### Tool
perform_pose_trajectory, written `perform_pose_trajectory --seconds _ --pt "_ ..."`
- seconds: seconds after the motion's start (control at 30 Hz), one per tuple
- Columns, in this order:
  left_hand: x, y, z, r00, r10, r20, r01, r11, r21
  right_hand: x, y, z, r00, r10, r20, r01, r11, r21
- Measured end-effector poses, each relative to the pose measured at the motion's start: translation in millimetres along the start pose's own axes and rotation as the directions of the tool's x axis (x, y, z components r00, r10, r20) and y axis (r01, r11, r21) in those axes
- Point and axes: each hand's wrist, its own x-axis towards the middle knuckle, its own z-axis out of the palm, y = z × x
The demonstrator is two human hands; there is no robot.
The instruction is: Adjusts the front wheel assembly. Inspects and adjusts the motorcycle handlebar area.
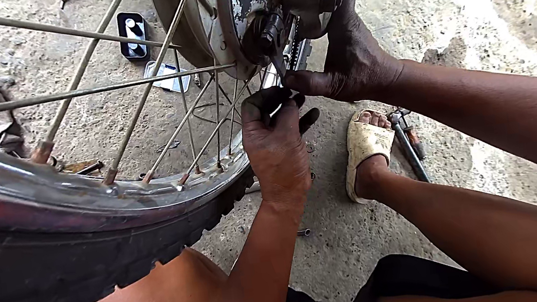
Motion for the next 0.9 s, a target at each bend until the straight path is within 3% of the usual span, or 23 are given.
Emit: perform_pose_trajectory --seconds 0.13,0.27,0.33,0.5,0.57,0.63,0.7,0.73,0.83,0.9 --pt "4.9 5.5 4.6 0.980 -0.190 -0.059 0.182 0.976 -0.116 0.4 -0.5 -0.7 1.000 0.009 0.004 -0.009 1.000 0.006" --pt "7.7 1.8 3.5 0.995 0.090 -0.050 -0.087 0.994 0.059 0.2 -1.7 -0.1 1.000 0.007 0.006 -0.007 1.000 0.010" --pt "2.5 -0.6 0.2 0.991 0.133 -0.009 -0.131 0.986 0.101 -0.2 -2.9 -0.4 1.000 0.007 0.010 -0.007 1.000 -0.009" --pt "4.5 5.5 6.2 0.981 -0.186 -0.061 0.184 0.982 -0.032 0.4 -0.2 0.2 1.000 0.015 0.004 -0.015 1.000 0.010" --pt "6.7 5.5 8.5 0.992 -0.101 -0.072 0.103 0.994 0.030 -0.2 0.5 0.6 1.000 0.011 0.006 -0.011 1.000 0.003" --pt "6.1 0.8 5.0 0.993 0.118 -0.029 -0.110 0.976 0.187 -0.8 0.2 0.0 1.000 0.010 0.006 -0.010 1.000 -0.009" --pt "2.2 -3.0 -0.6 0.971 0.236 0.047 -0.240 0.934 0.265 -0.4 -1.6 0.5 1.000 0.010 0.000 -0.010 1.000 -0.019" --pt "0.5 -3.4 -0.5 0.978 0.205 0.042 -0.209 0.955 0.212 -0.1 -1.5 0.3 1.000 0.011 0.000 -0.011 1.000 -0.012" --pt "0.3 2.4 -0.7 0.996 -0.090 0.016 0.090 0.996 -0.015 -0.5 -1.3 -1.2 1.000 0.021 0.014 -0.021 1.000 -0.006" --pt "2.5 6.4 2.3 0.979 -0.203 -0.010 0.202 0.978 -0.050 0.0 -1.9 -1.1 0.999 0.034 0.016 -0.034 0.999 0.007"
